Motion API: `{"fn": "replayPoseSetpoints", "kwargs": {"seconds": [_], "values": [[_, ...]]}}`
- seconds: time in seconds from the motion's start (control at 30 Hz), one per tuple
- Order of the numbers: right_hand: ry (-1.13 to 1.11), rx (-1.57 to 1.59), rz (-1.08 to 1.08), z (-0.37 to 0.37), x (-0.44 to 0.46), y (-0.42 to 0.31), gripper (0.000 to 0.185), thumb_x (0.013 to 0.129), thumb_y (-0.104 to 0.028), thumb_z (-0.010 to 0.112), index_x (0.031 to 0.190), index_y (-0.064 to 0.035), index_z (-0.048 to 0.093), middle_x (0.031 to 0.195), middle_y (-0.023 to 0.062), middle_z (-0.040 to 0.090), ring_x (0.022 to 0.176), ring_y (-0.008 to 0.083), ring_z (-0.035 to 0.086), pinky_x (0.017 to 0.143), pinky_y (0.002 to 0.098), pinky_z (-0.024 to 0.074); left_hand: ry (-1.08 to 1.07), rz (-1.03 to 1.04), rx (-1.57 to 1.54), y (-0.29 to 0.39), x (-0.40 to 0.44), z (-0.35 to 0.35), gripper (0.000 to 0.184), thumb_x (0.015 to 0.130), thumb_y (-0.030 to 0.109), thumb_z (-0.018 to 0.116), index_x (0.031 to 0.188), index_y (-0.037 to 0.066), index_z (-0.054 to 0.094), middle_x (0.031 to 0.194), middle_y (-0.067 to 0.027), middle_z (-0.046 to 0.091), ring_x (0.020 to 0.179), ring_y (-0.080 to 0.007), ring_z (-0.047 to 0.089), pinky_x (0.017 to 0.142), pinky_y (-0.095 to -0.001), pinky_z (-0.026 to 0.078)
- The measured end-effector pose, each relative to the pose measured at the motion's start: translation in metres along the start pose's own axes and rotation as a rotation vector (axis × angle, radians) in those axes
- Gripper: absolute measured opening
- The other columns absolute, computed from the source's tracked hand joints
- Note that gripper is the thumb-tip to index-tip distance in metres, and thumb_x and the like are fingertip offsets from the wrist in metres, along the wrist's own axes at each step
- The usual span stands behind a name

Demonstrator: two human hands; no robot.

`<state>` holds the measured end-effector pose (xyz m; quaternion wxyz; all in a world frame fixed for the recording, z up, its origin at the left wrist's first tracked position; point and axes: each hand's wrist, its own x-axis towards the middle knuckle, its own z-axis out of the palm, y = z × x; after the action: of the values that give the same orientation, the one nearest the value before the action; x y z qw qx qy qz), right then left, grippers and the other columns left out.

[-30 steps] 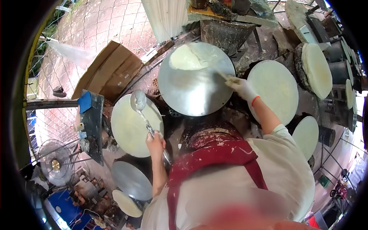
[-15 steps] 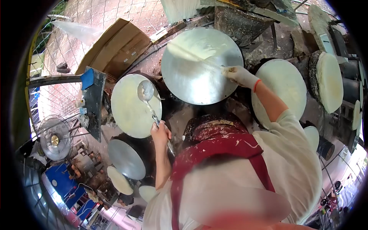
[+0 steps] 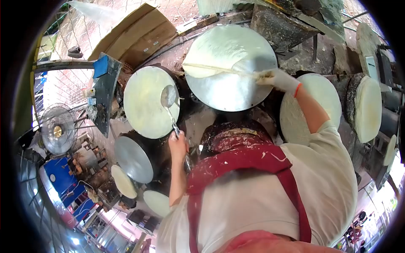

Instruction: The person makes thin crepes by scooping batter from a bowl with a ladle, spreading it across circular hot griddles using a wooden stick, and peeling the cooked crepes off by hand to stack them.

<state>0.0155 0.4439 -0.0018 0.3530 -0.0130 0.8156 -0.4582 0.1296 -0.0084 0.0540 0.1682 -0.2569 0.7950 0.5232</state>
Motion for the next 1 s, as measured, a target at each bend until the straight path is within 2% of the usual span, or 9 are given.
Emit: {"fn": "replayPoseSetpoints", "kwargs": {"seconds": [0.17, 0.33, 0.43, 0.5, 0.57, 0.63, 0.67, 0.9, 1.0], "values": [[0.096, 0.255, 0.012, -0.021, 0.042, 0.024, 0.042, 0.088, -0.033, 0.068, 0.121, -0.0077, 0.065, 0.114, 0.0057, 0.067, 0.102, 0.0122, 0.059, 0.090, 0.0240, 0.0455, 0.031, 0.105, 0.082, -0.002, 0.045, 0.000, 0.019, 0.096, 0.015, 0.050, 0.081, 0.006, 0.043, 0.055, -0.0013, 0.044, 0.035, -0.0107, 0.041, 0.033, -0.0269, 0.032], [-0.125, 0.200, 0.114, -0.016, -0.005, -0.014, 0.040, 0.086, -0.027, 0.070, 0.113, 0.0019, 0.065, 0.121, 0.0081, 0.063, 0.104, 0.0112, 0.056, 0.093, 0.0259, 0.0430, 0.064, 0.263, 0.471, 0.012, 0.113, 0.015, 0.017, 0.092, 0.013, 0.053, 0.090, -0.003, 0.049, 0.063, -0.0179, 0.058, 0.051, -0.0307, 0.059, 0.051, -0.0416, 0.048], [-0.019, 0.298, -0.060, -0.023, 0.006, 0.042, 0.036, 0.085, -0.030, 0.071, 0.107, -0.0013, 0.069, 0.135, 0.0141, 0.055, 0.108, 0.0148, 0.055, 0.101, 0.0284, 0.0401, 0.099, 0.539, 0.717, 0.029, 0.126, 0.030, 0.020, 0.091, 0.015, 0.054, 0.095, -0.005, 0.051, 0.075, -0.0286, 0.062, 0.070, -0.0443, 0.062, 0.065, -0.0494, 0.049], [0.118, 0.323, -0.157, -0.031, 0.023, 0.056, 0.038, 0.086, -0.034, 0.070, 0.106, -0.0018, 0.070, 0.140, 0.0167, 0.050, 0.110, 0.0160, 0.055, 0.103, 0.0290, 0.0386, 0.088, 0.515, 0.792, 0.031, 0.132, 0.037, 0.021, 0.091, 0.017, 0.054, 0.095, -0.003, 0.052, 0.077, -0.0299, 0.062, 0.074, -0.0469, 0.061, 0.067, -0.0520, 0.049], [0.244, 0.121, -0.206, -0.023, 0.046, 0.054, 0.036, 0.088, -0.040, 0.065, 0.097, -0.0063, 0.071, 0.099, 0.0100, 0.065, 0.077, 0.0117, 0.057, 0.072, 0.0268, 0.0460, 0.070, 0.491, 0.874, 0.032, 0.123, 0.040, 0.022, 0.091, 0.019, 0.054, 0.094, -0.003, 0.052, 0.078, -0.0305, 0.063, 0.076, -0.0479, 0.061, 0.068, -0.0539, 0.049], [-0.029, 0.020, 0.059, -0.029, 0.037, 0.010, 0.035, 0.089, -0.042, 0.062, 0.093, -0.0080, 0.071, 0.071, 0.0020, 0.062, 0.056, 0.0085, 0.051, 0.052, 0.0263, 0.0409, 0.046, 0.469, 0.963, 0.035, 0.106, 0.038, 0.022, 0.091, 0.020, 0.054, 0.093, -0.002, 0.051, 0.077, -0.0306, 0.062, 0.075, -0.0473, 0.062, 0.069, -0.0551, 0.048], [-0.057, 0.041, 0.108, -0.022, 0.023, -0.011, 0.029, 0.089, -0.037, 0.062, 0.087, -0.0098, 0.070, 0.053, -0.0063, 0.042, 0.043, 0.0060, 0.032, 0.040, 0.0271, 0.0255, 0.025, 0.450, 0.980, 0.028, 0.098, 0.033, 0.022, 0.092, 0.019, 0.053, 0.094, -0.002, 0.050, 0.076, -0.0307, 0.062, 0.075, -0.0480, 0.061, 0.068, -0.0555, 0.048], [-0.073, 0.271, 0.115, 0.018, -0.054, 0.014, 0.038, 0.084, -0.028, 0.072, 0.115, -0.0071, 0.067, 0.076, -0.0021, 0.062, 0.054, 0.0054, 0.046, 0.045, 0.0221, 0.0347, -0.158, 0.466, 1.080, -0.031, 0.015, 0.012, 0.017, 0.092, 0.015, 0.045, 0.096, -0.002, 0.045, 0.070, -0.0268, 0.062, 0.067, -0.0462, 0.062, 0.060, -0.0555, 0.049], [-0.030, 0.765, 0.156, 0.074, -0.099, 0.031, 0.042, 0.085, -0.027, 0.072, 0.119, -0.0022, 0.063, 0.086, -0.0011, 0.064, 0.066, 0.0036, 0.051, 0.060, 0.0163, 0.0427, -0.308, 0.495, 0.873, -0.050, 0.003, 0.025, 0.017, 0.091, 0.014, 0.050, 0.097, -0.001, 0.047, 0.072, -0.0280, 0.061, 0.069, -0.0451, 0.062, 0.063, -0.0543, 0.048]]}}
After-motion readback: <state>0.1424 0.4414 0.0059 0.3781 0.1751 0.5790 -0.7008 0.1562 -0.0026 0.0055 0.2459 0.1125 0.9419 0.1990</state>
